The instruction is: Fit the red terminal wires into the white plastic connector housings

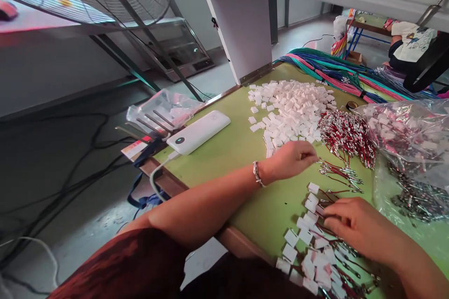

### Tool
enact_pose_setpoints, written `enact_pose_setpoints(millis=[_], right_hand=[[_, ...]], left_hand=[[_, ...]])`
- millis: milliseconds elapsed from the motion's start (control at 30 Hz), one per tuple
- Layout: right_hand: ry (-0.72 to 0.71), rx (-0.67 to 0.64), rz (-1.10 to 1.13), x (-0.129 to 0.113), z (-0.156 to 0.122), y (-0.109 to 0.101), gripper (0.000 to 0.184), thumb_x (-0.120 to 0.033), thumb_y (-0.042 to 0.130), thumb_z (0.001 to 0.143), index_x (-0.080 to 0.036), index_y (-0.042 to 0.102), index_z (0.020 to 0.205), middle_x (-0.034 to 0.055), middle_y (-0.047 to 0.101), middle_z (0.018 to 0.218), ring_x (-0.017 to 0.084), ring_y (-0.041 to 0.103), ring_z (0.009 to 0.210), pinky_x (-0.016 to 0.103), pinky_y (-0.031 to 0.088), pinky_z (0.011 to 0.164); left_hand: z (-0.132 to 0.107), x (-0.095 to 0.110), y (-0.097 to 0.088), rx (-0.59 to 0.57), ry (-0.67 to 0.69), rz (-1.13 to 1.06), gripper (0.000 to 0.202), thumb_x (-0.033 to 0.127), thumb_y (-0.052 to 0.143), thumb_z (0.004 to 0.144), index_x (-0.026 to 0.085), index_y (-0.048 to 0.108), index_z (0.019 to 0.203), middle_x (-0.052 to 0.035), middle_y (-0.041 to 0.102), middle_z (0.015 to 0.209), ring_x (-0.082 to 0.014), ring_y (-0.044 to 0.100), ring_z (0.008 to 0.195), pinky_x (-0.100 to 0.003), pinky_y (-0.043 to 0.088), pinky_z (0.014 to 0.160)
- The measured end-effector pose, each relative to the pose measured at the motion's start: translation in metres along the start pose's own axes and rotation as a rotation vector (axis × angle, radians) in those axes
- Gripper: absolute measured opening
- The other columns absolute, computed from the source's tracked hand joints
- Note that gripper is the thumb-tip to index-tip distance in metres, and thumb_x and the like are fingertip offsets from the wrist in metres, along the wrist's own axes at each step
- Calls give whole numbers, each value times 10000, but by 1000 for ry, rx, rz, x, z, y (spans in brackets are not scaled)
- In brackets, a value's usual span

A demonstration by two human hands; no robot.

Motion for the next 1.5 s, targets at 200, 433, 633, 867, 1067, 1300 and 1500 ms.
enact_pose_setpoints(millis=[200, 433, 633, 867, 1067, 1300, 1500], right_hand=[[178, 260, -348, 40, 6, -3, 136, -210, 552, 846, -240, 682, 873, 14, 665, 852, 145, 611, 664, 276, 401, 581], [211, 248, -392, 41, 20, 12, 84, -216, 565, 849, -205, 640, 812, 29, 642, 864, 162, 622, 706, 284, 397, 593], [235, 322, -222, 46, 19, 1, 143, -245, 515, 866, -204, 599, 757, 27, 642, 805, 153, 583, 659, 280, 384, 594], [319, 228, -152, 28, 5, -19, 159, -247, 429, 897, -222, 578, 846, 18, 661, 707, 162, 576, 614, 272, 351, 546], [333, 77, -299, 33, 10, 6, 71, -202, 522, 849, -205, 589, 871, 58, 700, 842, 227, 653, 757, 309, 393, 611], [142, 381, -583, 60, 23, 36, 195, -237, 445, 913, -202, 592, 791, 63, 668, 791, 211, 636, 646, 308, 390, 543], [-47, 659, -685, 50, 23, 30, 261, -244, 378, 965, -191, 559, 785, 40, 618, 694, 186, 612, 604, 295, 406, 551]], left_hand=[[-15, 7, 26, -326, 132, 76, 150, 216, 546, 870, 158, 678, 828, -66, 631, 806, -165, 569, 758, -283, 447, 717], [-16, 2, 32, -380, 135, 61, 99, 242, 623, 826, 176, 690, 795, -45, 621, 769, -159, 567, 757, -260, 446, 707], [-18, 3, 31, -418, 146, 48, 72, 219, 655, 815, 164, 701, 810, -30, 628, 762, -140, 571, 753, -237, 451, 702], [-19, 2, 32, -444, 208, -13, 117, 186, 625, 840, 149, 707, 764, -39, 657, 717, -130, 572, 712, -222, 451, 674], [-20, 10, 41, -506, 265, -64, 145, 197, 591, 858, 172, 701, 767, -26, 669, 716, -114, 571, 678, -199, 446, 652], [-10, 18, -45, -109, -237, 533, 318, 342, 500, 914, 141, 684, 749, -58, 659, 695, -141, 548, 615, -254, 389, 589], [-5, 0, -66, -249, -517, 799, 395, 472, 570, 852, 114, 686, 733, -107, 653, 709, -230, 619, 705, -287, 421, 594]])
Point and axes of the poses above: each hand's wrist, its own z-axis towards the middle knuckle, its own y-axis out of the palm, x = y × z, the point moved 1 cm from there along z, towards the middle knuckle
